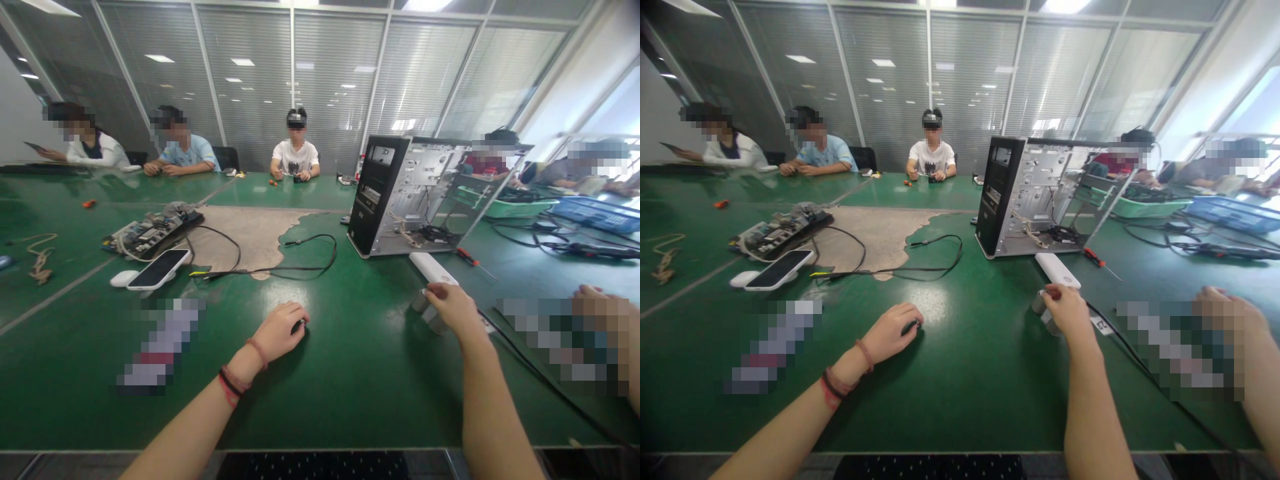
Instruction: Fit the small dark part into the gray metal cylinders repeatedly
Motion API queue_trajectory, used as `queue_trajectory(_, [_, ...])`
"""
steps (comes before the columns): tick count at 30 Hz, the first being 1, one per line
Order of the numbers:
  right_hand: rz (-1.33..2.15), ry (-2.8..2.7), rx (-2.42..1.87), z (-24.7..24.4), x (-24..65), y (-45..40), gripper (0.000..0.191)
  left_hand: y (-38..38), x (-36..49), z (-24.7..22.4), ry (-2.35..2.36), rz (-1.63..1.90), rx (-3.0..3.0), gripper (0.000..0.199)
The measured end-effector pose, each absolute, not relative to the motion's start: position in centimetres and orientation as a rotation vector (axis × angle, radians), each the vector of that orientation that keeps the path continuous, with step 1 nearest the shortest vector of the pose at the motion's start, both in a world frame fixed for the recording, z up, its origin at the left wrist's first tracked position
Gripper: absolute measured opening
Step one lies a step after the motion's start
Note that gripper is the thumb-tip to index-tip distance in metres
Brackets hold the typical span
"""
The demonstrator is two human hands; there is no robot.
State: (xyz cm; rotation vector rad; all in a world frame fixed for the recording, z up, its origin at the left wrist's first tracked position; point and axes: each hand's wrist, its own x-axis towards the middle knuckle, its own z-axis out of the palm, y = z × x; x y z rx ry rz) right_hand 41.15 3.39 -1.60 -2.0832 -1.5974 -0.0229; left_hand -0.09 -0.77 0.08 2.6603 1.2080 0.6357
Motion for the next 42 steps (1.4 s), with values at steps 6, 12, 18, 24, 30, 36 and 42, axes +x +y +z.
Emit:
queue_trajectory(6, [0.009,-1.59,-1.973,-1.6,42.7,0.6,0.054,-0.7,-0.3,0.1,1.208,0.657,2.648,0.016])
queue_trajectory(12, [0.274,-1.709,-1.817,-3.5,44.3,-2.8,0.064,-0.7,-0.3,-0.1,1.191,0.682,2.632,0.017])
queue_trajectory(18, [0.263,-1.546,-1.771,-5.5,42.3,-3.3,0.058,-0.8,-0.2,-0.1,1.162,0.695,2.631,0.017])
queue_trajectory(24, [0.363,-1.681,-1.612,-3.2,39.0,-3.0,0.048,-0.9,-0.2,0.0,1.169,0.701,2.632,0.016])
queue_trajectory(30, [0.457,-1.837,-1.292,1.0,31.1,-1.5,0.035,-0.9,-0.2,0.1,1.164,0.691,2.629,0.018])
queue_trajectory(36, [0.941,-1.719,-0.977,0.6,22.7,-0.8,0.033,-0.9,-0.3,0.4,1.184,0.688,2.617,0.017])
queue_trajectory(42, [1.472,-1.459,-0.854,-2.0,19.2,-2.4,0.033,-0.9,-0.1,0.6,1.197,0.718,2.563,0.015])
